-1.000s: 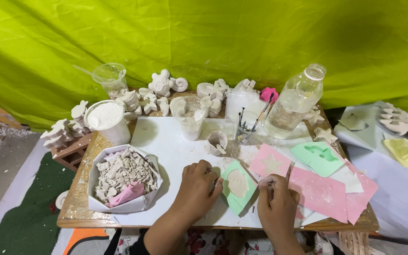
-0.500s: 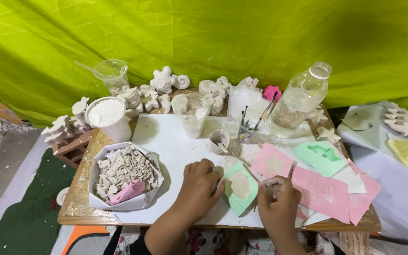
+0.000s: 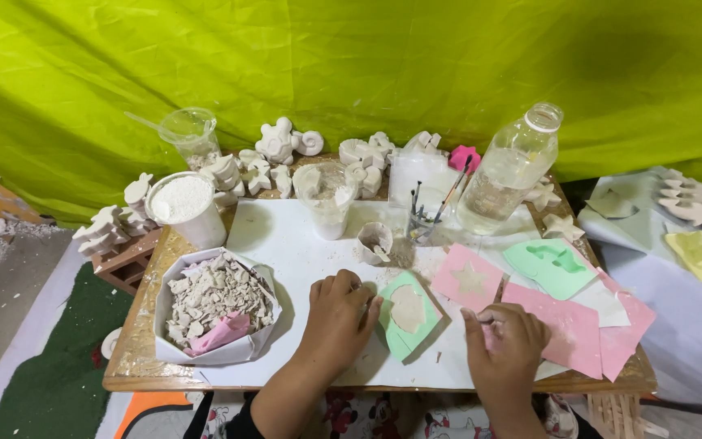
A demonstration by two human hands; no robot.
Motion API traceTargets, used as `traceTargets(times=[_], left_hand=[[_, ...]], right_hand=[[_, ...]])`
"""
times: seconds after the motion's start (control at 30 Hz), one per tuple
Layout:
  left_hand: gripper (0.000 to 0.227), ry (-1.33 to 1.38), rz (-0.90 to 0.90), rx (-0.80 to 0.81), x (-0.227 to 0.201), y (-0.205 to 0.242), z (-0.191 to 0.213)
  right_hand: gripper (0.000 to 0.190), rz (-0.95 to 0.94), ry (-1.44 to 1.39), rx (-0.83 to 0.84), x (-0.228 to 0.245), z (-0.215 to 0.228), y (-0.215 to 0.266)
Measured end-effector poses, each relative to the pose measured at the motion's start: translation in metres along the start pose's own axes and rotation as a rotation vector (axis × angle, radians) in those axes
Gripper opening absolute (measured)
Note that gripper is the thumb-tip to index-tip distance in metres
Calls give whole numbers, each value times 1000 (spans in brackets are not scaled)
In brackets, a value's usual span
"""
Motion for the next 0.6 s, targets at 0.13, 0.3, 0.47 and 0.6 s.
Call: traceTargets(times=[0.13,0.3,0.47,0.6], left_hand=[[18,-9,-58,-75,1,0,1],[13,-40,-52,-65,-1,-1,1],[13,-80,20,-17,5,-2,-9],[19,-91,31,-15,7,-4,-15]], right_hand=[[13,-65,-12,42,-31,36,-17],[21,-117,333,184,-98,76,-22],[57,-441,409,676,-128,78,-25],[74,-370,298,824,-167,53,-3]])
Point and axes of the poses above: each hand's wrist, its own y-axis away from the middle knuckle, its own z-axis out of the back of the hand, x = y × z, the point moved 8 cm from there along -y, towards the middle knuckle, and after that the axes turned 1 degree about z, right-handed, at the moved point
